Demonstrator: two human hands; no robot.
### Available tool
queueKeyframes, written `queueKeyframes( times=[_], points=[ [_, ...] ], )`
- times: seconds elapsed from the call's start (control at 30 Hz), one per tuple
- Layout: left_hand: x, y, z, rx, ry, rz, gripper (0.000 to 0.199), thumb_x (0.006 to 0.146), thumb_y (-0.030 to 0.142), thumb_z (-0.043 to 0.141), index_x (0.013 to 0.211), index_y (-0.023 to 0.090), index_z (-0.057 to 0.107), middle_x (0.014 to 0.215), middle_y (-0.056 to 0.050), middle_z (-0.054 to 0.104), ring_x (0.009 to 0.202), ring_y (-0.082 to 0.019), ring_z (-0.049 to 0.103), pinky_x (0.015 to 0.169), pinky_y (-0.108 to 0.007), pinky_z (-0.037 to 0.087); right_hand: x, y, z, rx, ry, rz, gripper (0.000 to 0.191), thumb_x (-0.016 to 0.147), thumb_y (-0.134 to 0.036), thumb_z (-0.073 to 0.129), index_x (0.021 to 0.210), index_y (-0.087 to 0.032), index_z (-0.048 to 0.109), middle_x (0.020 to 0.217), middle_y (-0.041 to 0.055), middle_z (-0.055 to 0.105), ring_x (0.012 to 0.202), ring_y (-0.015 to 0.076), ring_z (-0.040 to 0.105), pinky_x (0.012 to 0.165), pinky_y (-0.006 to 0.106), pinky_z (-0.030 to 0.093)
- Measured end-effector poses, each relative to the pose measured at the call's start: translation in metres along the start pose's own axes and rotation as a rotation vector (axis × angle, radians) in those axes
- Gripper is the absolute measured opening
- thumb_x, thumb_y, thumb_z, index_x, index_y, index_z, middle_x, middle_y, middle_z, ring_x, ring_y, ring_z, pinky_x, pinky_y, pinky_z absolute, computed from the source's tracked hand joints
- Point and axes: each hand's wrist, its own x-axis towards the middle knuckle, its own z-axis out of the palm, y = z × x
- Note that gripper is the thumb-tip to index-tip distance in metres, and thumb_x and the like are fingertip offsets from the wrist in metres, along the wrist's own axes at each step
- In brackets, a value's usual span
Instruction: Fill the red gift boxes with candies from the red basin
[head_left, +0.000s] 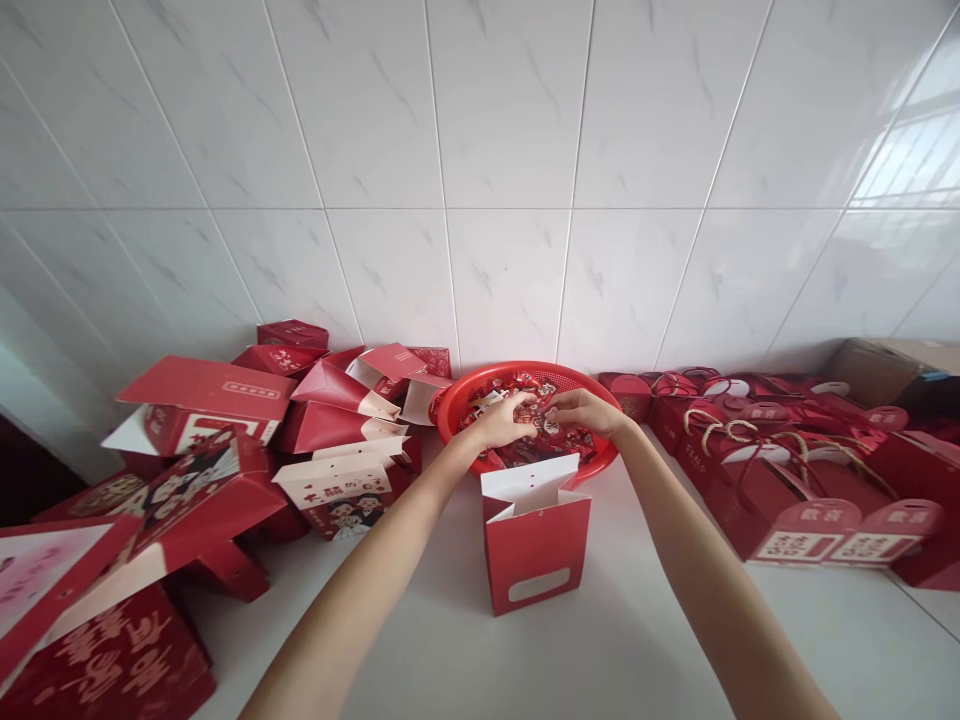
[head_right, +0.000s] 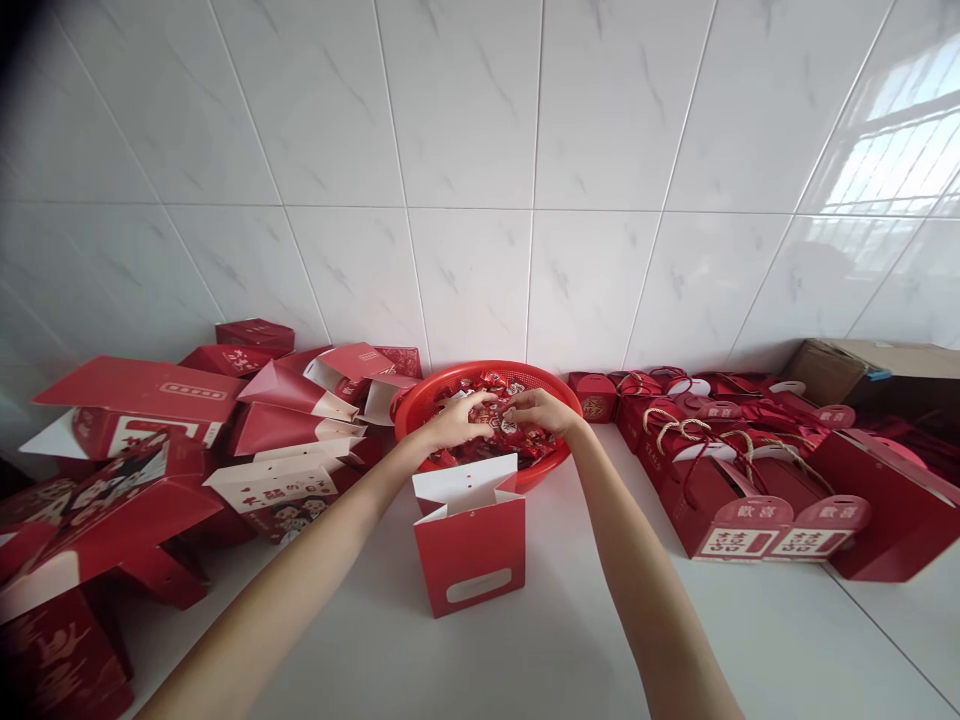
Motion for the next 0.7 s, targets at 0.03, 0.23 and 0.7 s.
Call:
queueKeyframes(
  times=[0.03, 0.23, 0.7],
  points=[
    [0.0013, -0.0017, 0.0004, -0.015, 0.016, 0.011, 0.057, 0.07, 0.015, 0.071, 0.125, 0.026, 0.069, 0.13, -0.006, 0.071, 0.117, -0.028, 0.067, 0.094, -0.034, 0.055, 0.0004, 0.0008, -0.0005, -0.001, 0.011, 0.005, 0.034, 0.064, -0.041, 0.087, 0.085, -0.017, 0.077, 0.073, 0.0033, 0.071, 0.065, 0.017, 0.063, 0.062, 0.031, 0.05],
    [0.0043, -0.0041, -0.0015, -0.01, 0.051, 0.097, 0.055, 0.072, 0.014, 0.073, 0.127, 0.022, 0.067, 0.138, -0.009, 0.066, 0.13, -0.027, 0.06, 0.109, -0.038, 0.046, -0.0019, -0.0022, -0.0004, -0.025, -0.013, -0.03, 0.035, 0.068, -0.045, 0.084, 0.084, -0.016, 0.076, 0.077, 0.0043, 0.072, 0.067, 0.0163, 0.062, 0.063, 0.03, 0.049],
    [0.0024, -0.0002, -0.004, -0.173, 0.057, 0.102, 0.039, 0.077, 0.024, 0.075, 0.116, 0.019, 0.072, 0.131, -0.011, 0.07, 0.12, -0.026, 0.065, 0.105, -0.039, 0.05, 0.0015, 0.0021, -0.0018, 0.043, 0.097, -0.073, 0.037, 0.062, -0.048, 0.086, 0.077, -0.016, 0.076, 0.069, 0.0027, 0.07, 0.064, 0.0156, 0.061, 0.064, 0.03, 0.048]
  ],
)
